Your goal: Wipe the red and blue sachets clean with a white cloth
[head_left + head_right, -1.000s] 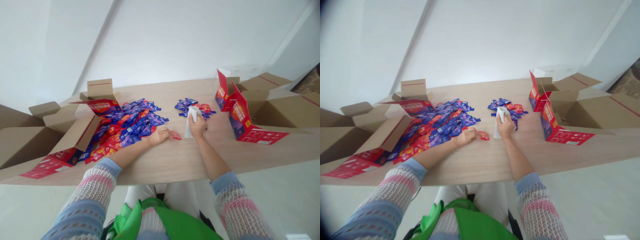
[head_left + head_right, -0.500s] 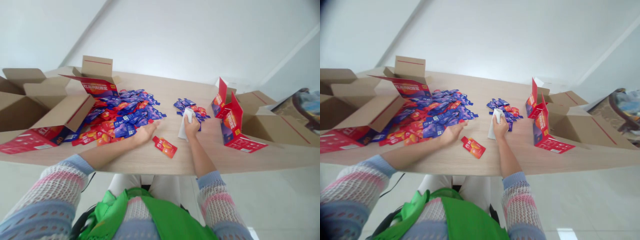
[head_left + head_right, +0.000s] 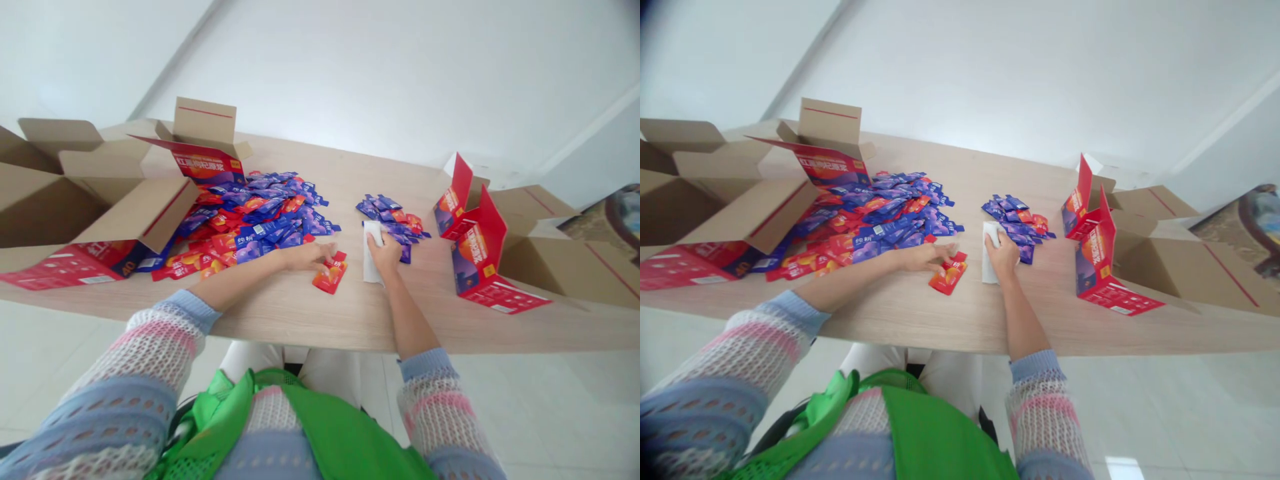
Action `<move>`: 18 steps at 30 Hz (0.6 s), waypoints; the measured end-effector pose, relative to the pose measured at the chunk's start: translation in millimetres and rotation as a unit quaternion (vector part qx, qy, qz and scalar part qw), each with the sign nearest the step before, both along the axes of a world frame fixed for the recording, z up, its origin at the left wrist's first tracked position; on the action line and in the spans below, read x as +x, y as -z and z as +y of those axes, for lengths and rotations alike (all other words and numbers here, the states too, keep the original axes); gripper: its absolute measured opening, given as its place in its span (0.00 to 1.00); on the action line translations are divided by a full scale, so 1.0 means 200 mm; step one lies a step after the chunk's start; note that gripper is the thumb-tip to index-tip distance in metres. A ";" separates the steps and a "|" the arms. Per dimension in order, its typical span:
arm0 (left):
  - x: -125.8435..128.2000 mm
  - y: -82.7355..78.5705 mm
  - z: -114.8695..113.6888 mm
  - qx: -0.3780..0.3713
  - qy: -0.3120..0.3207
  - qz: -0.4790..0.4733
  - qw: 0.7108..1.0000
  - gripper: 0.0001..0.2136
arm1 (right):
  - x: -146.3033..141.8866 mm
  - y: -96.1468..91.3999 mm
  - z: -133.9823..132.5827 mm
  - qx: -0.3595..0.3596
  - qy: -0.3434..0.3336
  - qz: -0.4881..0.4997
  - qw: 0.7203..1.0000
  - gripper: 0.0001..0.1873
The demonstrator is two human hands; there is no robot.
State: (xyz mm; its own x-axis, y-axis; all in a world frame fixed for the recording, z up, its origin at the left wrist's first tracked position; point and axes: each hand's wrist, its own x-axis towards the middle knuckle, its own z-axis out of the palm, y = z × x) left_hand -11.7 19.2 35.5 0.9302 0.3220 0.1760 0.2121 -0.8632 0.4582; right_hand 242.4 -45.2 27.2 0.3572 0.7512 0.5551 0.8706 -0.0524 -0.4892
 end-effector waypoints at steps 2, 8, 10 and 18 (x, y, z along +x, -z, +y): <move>-0.03 0.04 0.00 -0.020 0.003 -0.008 1.000 0.36 | -0.04 -0.02 -0.01 -0.006 -0.045 0.014 0.999 0.23; -0.03 0.14 -0.05 -0.050 0.013 0.004 0.999 0.54 | -0.19 -0.13 -0.13 -0.108 -0.234 0.032 0.966 0.25; -0.03 0.13 -0.03 -0.065 0.018 0.009 0.998 0.55 | -0.27 -0.15 -0.17 -0.160 -0.298 0.018 0.941 0.23; -0.07 0.11 0.09 -0.111 0.037 0.069 0.991 0.61 | -0.41 0.00 -0.12 -0.237 -0.327 -0.025 0.915 0.22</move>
